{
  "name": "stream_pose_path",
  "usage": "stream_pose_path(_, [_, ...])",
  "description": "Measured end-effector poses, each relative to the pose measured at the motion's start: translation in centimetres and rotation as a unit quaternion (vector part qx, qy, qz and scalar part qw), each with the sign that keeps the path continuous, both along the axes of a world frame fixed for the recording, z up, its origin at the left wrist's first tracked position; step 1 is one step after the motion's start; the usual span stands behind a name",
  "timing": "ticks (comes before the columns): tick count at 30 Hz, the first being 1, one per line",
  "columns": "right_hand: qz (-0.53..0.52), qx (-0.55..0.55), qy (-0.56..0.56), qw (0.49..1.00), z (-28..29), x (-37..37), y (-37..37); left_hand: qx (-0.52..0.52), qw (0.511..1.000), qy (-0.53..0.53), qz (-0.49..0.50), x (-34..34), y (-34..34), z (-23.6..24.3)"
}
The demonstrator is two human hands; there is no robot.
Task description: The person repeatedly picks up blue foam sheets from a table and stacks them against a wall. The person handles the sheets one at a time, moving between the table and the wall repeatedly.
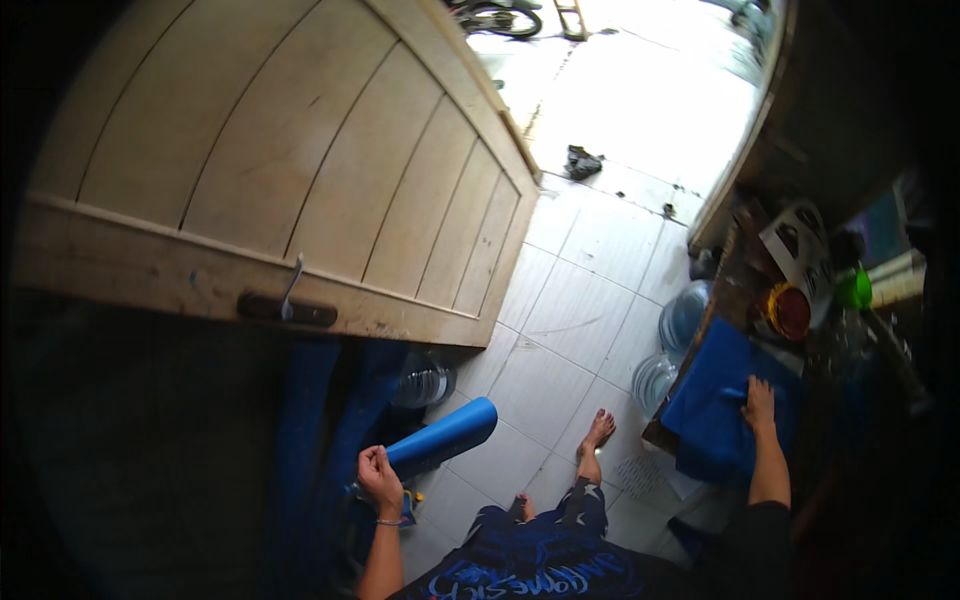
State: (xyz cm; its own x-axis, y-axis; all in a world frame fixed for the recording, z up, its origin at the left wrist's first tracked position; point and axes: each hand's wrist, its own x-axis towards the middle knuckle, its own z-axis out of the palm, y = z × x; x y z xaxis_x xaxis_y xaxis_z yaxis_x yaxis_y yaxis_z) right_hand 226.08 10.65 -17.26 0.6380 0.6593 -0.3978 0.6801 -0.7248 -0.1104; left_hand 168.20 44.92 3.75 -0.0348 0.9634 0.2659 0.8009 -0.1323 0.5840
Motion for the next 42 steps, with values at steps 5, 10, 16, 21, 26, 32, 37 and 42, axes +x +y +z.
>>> stream_pose_path(5, [0.168, -0.161, -0.05, 0.971, -0.2, 2.0, 0.4, -0.052, 0.993, -0.095, 0.056, -3.0, -2.1, 0.0])
stream_pose_path(10, [0.247, -0.16, 0.155, 0.943, 13.5, -3.5, 7.7, -0.046, 0.973, -0.186, 0.13, -9.3, -6.2, 0.1])
stream_pose_path(16, [0.551, -0.095, 0.233, 0.795, 29.3, -23.4, 20.0, 0.025, 0.949, -0.208, 0.233, -20.8, -13.0, -0.8])
stream_pose_path(21, [0.638, 0.004, 0.142, 0.757, 24.8, -41.2, 25.0, 0.07, 0.922, -0.206, 0.32, -32.5, -21.4, -0.7])
stream_pose_path(26, [0.636, 0.133, 0.189, 0.736, 21.2, -61.2, 27.2, 0.09, 0.877, -0.201, 0.427, -42.5, -32.2, 0.8])
stream_pose_path(32, [0.756, 0.239, 0.303, 0.529, 20.1, -85.5, 28.8, 0.129, 0.8, -0.168, 0.562, -51.3, -43.7, 1.6])
stream_pose_path(37, [0.856, 0.251, 0.23, 0.389, 18.3, -105.2, 28.8, 0.052, 0.725, -0.154, 0.669, -56.5, -49.4, 0.6])
stream_pose_path(42, [0.762, 0.112, 0.32, 0.551, 18.9, -120.7, 27.0, 0.04, 0.678, -0.05, 0.733, -63.5, -52.9, -1.1])
